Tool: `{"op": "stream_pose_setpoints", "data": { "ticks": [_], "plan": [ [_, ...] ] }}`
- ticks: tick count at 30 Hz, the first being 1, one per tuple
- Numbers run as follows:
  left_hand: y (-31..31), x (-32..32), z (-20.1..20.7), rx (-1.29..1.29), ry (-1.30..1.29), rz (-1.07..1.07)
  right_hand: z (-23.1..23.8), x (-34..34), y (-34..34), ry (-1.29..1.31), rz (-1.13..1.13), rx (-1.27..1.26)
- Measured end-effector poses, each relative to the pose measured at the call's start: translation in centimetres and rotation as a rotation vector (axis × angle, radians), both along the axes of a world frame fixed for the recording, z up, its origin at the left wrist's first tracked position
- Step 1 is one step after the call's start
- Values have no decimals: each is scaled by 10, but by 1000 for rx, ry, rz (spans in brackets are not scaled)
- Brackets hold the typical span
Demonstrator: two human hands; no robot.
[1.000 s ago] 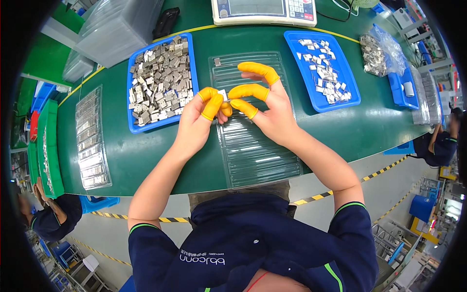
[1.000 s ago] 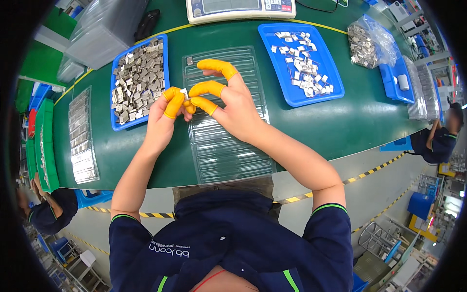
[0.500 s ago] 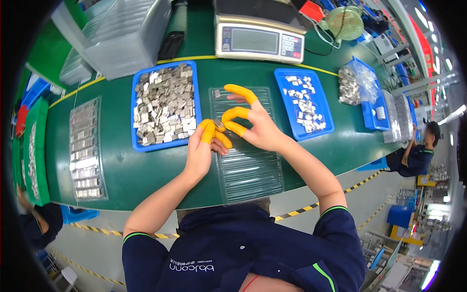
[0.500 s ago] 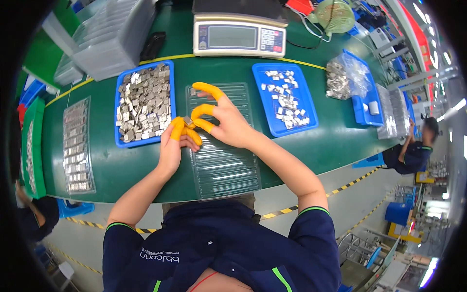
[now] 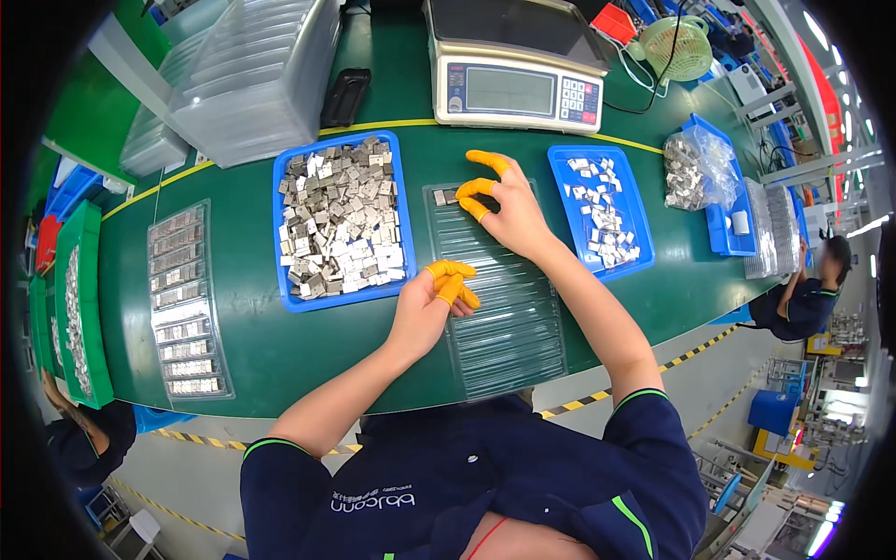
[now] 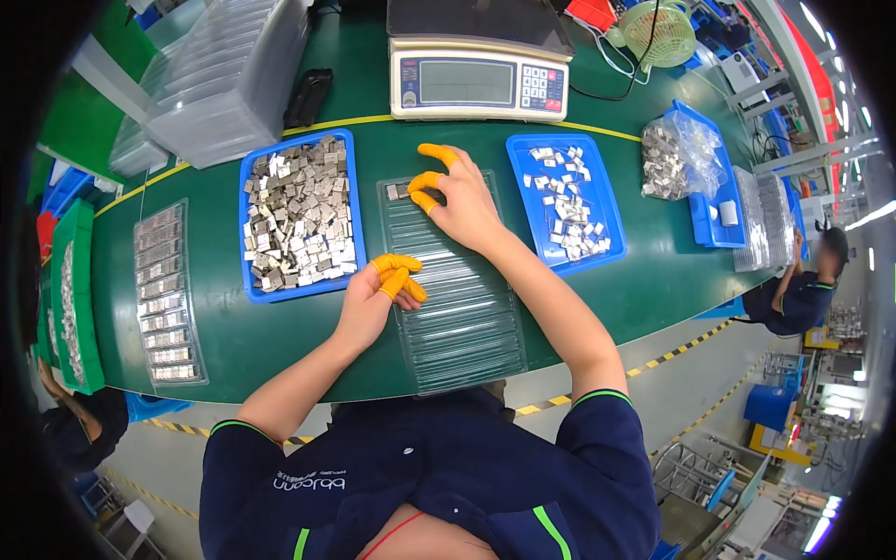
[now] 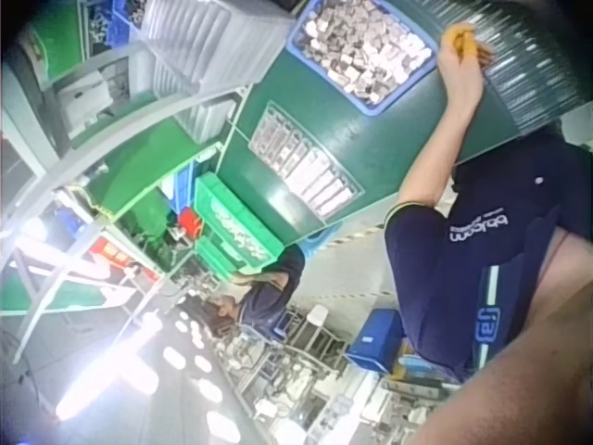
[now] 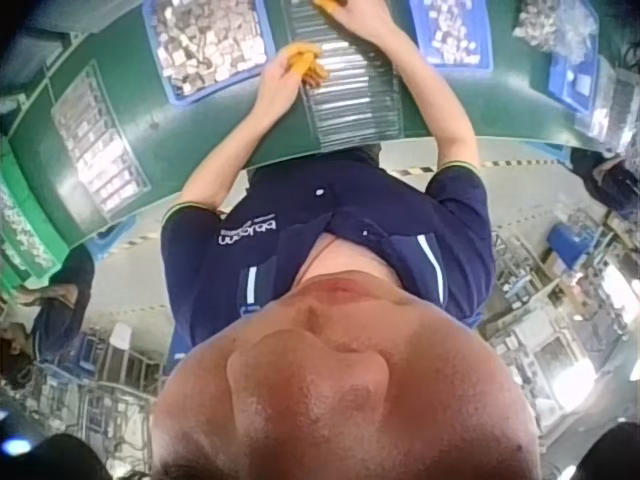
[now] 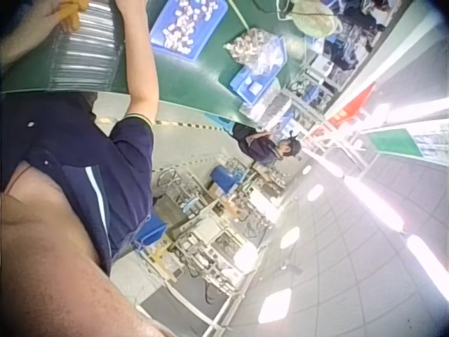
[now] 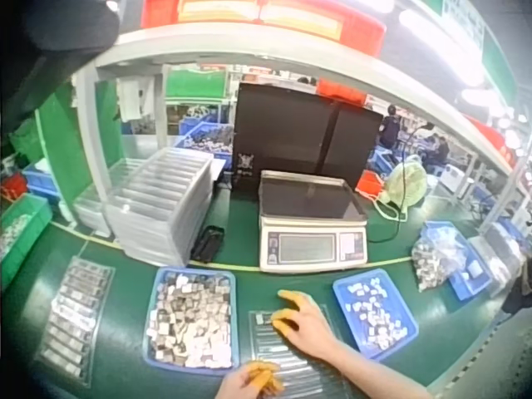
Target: The person picks small silver and white rectangular components from blue trays and places them into a clear plastic organizer. The person wears yellow finger cots and works at a green workstation in a factory setting.
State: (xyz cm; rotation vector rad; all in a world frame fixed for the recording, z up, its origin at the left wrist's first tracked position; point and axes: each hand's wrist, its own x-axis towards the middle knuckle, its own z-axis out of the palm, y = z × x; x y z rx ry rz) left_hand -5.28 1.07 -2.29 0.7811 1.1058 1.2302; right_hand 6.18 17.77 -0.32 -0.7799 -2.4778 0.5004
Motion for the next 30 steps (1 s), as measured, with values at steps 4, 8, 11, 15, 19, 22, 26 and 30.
{"op": "stream_pose_setpoints", "data": {
  "ticks": [4, 8, 11, 15, 19, 22, 26, 30],
  "plan": [
    [0, 1, -1, -22, -14, -20, 7, -2, 2, -65, 48, 68],
    [-1, 3, -2, -22, -14, -37, 10, -1, 2, -148, 79, 34],
    [0, 3, -1, -17, 2, -58, 13, 0, 2, -114, 71, 15],
    [-5, 11, 1, 23, -22, 2, 21, 14, 1, 8, -17, 24],
    [-10, 15, 16, 178, 342, 34, 27, 64, -6, 89, -181, -166],
    [-21, 19, 33, 515, 970, 50, 25, 106, -10, 48, -265, -106],
    [-54, 44, 48, 435, 1249, -342, 13, 149, -4, -32, -480, 5],
    [-74, 61, 32, 478, 1227, -613, -7, 172, 4, -79, -579, -24]
  ]
}}
